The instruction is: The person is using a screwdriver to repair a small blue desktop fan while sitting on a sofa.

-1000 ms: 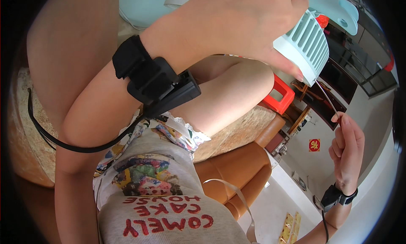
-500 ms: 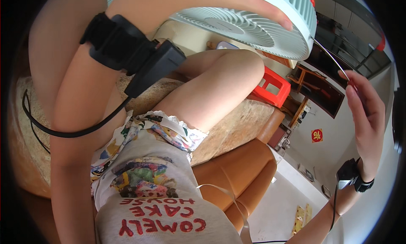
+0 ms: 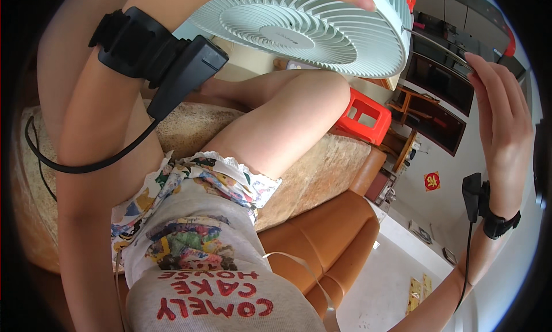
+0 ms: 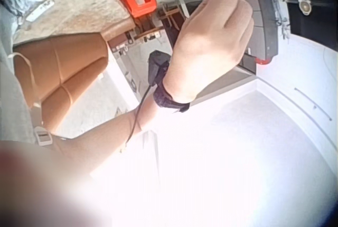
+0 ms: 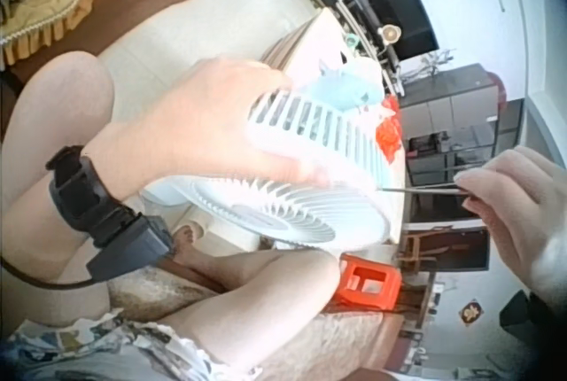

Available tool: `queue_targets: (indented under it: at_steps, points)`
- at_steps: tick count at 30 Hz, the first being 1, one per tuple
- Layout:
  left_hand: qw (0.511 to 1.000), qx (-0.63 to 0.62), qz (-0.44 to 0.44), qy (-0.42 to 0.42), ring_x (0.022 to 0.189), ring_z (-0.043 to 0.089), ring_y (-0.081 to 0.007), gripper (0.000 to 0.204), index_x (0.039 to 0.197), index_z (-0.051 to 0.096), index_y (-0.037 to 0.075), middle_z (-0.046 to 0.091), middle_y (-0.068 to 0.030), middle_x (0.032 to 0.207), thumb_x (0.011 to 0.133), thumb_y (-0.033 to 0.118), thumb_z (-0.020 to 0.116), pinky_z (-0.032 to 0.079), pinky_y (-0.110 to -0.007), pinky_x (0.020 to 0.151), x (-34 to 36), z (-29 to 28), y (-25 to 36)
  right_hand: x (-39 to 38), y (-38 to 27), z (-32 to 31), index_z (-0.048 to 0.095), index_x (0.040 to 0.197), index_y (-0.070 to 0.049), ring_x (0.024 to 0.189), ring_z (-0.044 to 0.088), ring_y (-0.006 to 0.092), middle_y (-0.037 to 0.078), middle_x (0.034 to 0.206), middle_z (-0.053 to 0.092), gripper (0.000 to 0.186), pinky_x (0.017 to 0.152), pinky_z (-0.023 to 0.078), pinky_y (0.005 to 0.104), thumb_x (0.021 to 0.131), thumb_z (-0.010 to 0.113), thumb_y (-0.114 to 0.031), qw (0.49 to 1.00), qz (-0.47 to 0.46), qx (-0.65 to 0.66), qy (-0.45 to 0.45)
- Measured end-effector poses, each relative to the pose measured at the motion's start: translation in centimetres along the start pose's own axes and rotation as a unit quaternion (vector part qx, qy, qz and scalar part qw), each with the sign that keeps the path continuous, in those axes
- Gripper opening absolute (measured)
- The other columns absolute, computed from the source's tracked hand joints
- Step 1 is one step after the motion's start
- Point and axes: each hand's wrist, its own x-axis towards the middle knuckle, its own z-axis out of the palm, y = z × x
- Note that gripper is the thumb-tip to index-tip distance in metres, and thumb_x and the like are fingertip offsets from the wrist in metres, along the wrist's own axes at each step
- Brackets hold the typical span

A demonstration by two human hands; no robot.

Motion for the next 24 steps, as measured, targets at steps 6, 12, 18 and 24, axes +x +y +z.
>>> queue_targets:
  at_steps: [6, 12, 18, 24]
  points:
    - [0.997, 0.012, 0.066, 0.037, 0.07, 0.06, -0.0265, 0.06, 0.079, 0.062, -0.004, 0.061, -0.0184, 0.078, 0.059, 0.05, 0.077, 0.048, -0.03, 0.063, -0.9, 0.0, -0.1, 0.2, 0.3, -1.1, 0.057, 0.106, -0.001, 0.069, 0.056, 0.0198, 0.01, 0.083, 0.056, 0.033, 0.058, 0.045, 0.0285, 0.075, 0.064, 0.004, 0.993, -0.102, -0.053, -0.01]
    - [0.991, -0.039, 0.115, 0.051, 0.07, 0.06, -0.0262, 0.062, 0.081, 0.062, -0.006, 0.061, -0.0184, 0.077, 0.058, 0.05, 0.077, 0.048, -0.03, 0.062, -2.4, -0.8, 0.3, 0.6, -0.9, -0.7, 0.057, 0.106, 0.002, 0.058, 0.05, 0.0176, 0.009, 0.072, 0.051, 0.036, 0.049, 0.04, 0.028, 0.072, 0.067, 0.005, 0.991, -0.124, -0.027, -0.036]
    - [0.991, 0.039, 0.111, 0.063, 0.064, 0.058, -0.0256, 0.063, 0.081, 0.062, -0.006, 0.06, -0.0168, 0.074, 0.06, 0.052, 0.076, 0.046, -0.028, 0.058, -2.3, 0.6, -0.1, 0.3, -1.9, -0.9, 0.057, 0.107, 0.002, 0.055, 0.048, 0.0169, 0.009, 0.07, 0.049, 0.035, 0.048, 0.039, 0.0279, 0.073, 0.067, 0.005, 0.99, -0.11, -0.006, -0.088]
    - [0.986, 0.103, 0.126, 0.042, 0.064, 0.058, -0.0245, 0.068, 0.082, 0.062, -0.008, 0.059, -0.0164, 0.073, 0.06, 0.055, 0.075, 0.047, -0.029, 0.057, -1.7, 0.7, -0.8, 0.4, -2.7, -0.3, 0.058, 0.099, 0.002, 0.052, 0.045, 0.0172, 0.008, 0.067, 0.043, 0.032, 0.044, 0.035, 0.0288, 0.069, 0.067, 0.006, 0.997, -0.052, 0.036, -0.032]
